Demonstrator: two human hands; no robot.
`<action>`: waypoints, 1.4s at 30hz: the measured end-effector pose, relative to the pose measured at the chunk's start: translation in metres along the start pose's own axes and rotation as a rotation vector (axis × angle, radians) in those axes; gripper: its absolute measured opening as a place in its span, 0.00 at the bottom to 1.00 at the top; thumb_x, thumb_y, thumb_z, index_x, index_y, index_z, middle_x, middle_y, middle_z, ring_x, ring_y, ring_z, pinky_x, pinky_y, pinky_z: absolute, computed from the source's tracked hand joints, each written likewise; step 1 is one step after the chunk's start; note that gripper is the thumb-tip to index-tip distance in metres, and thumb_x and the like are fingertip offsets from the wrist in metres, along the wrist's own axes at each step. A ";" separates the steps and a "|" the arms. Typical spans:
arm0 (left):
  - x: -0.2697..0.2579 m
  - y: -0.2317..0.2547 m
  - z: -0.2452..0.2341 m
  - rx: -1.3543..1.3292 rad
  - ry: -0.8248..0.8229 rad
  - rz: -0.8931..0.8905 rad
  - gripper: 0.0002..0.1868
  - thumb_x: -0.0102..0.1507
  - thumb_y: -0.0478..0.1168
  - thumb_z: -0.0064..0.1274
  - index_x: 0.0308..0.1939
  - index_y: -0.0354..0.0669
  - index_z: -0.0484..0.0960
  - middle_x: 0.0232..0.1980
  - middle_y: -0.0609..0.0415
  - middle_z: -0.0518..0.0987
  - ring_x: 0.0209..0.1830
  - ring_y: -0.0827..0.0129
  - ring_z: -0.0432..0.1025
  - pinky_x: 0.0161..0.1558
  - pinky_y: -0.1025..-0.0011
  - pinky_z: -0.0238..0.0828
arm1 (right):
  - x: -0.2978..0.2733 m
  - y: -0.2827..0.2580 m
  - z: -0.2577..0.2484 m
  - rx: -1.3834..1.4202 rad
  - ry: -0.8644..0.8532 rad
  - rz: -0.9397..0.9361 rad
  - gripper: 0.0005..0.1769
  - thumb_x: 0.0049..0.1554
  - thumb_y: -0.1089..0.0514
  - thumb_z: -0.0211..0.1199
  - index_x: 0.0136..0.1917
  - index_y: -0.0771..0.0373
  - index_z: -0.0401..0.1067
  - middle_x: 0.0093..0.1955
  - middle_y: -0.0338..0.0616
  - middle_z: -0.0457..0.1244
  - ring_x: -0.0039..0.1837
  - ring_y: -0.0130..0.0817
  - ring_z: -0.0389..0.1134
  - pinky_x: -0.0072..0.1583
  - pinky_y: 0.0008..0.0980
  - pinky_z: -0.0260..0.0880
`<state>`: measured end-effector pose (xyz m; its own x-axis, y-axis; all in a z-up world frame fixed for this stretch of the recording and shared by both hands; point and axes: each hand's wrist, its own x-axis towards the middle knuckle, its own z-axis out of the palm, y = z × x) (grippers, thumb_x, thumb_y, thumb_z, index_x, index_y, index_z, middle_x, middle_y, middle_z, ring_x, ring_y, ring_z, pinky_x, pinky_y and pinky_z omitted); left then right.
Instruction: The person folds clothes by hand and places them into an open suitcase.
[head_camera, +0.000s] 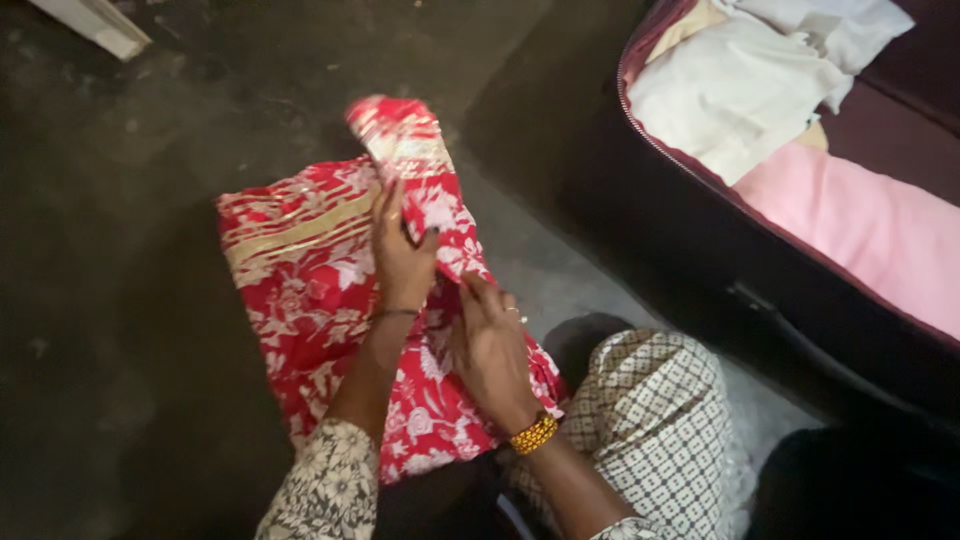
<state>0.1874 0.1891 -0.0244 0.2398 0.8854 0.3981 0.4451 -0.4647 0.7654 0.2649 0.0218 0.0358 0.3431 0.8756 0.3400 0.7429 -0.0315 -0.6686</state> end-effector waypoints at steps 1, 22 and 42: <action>-0.004 -0.001 -0.013 0.012 0.007 0.002 0.46 0.55 0.27 0.66 0.76 0.38 0.64 0.77 0.39 0.64 0.81 0.45 0.55 0.79 0.58 0.52 | -0.003 -0.006 0.002 0.039 -0.026 -0.081 0.23 0.55 0.64 0.64 0.62 0.76 0.70 0.67 0.62 0.63 0.58 0.55 0.65 0.59 0.48 0.69; -0.012 -0.001 -0.031 0.712 -0.304 0.223 0.35 0.67 0.55 0.47 0.74 0.42 0.64 0.79 0.40 0.57 0.80 0.53 0.49 0.74 0.43 0.35 | -0.009 -0.008 0.009 -0.135 -0.209 -0.180 0.12 0.57 0.57 0.63 0.53 0.62 0.76 0.61 0.51 0.66 0.62 0.49 0.64 0.64 0.49 0.56; -0.044 0.027 -0.057 0.606 -0.270 0.297 0.31 0.69 0.50 0.43 0.73 0.37 0.66 0.79 0.43 0.61 0.79 0.56 0.53 0.77 0.47 0.35 | -0.004 -0.016 -0.006 -0.114 -0.111 -0.091 0.25 0.53 0.56 0.62 0.63 0.66 0.72 0.68 0.51 0.62 0.69 0.51 0.61 0.67 0.52 0.53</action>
<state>0.1390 0.1378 0.0074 0.5946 0.7251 0.3474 0.7090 -0.6766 0.1988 0.2554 0.0157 0.0494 0.2107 0.9251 0.3161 0.8303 0.0013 -0.5573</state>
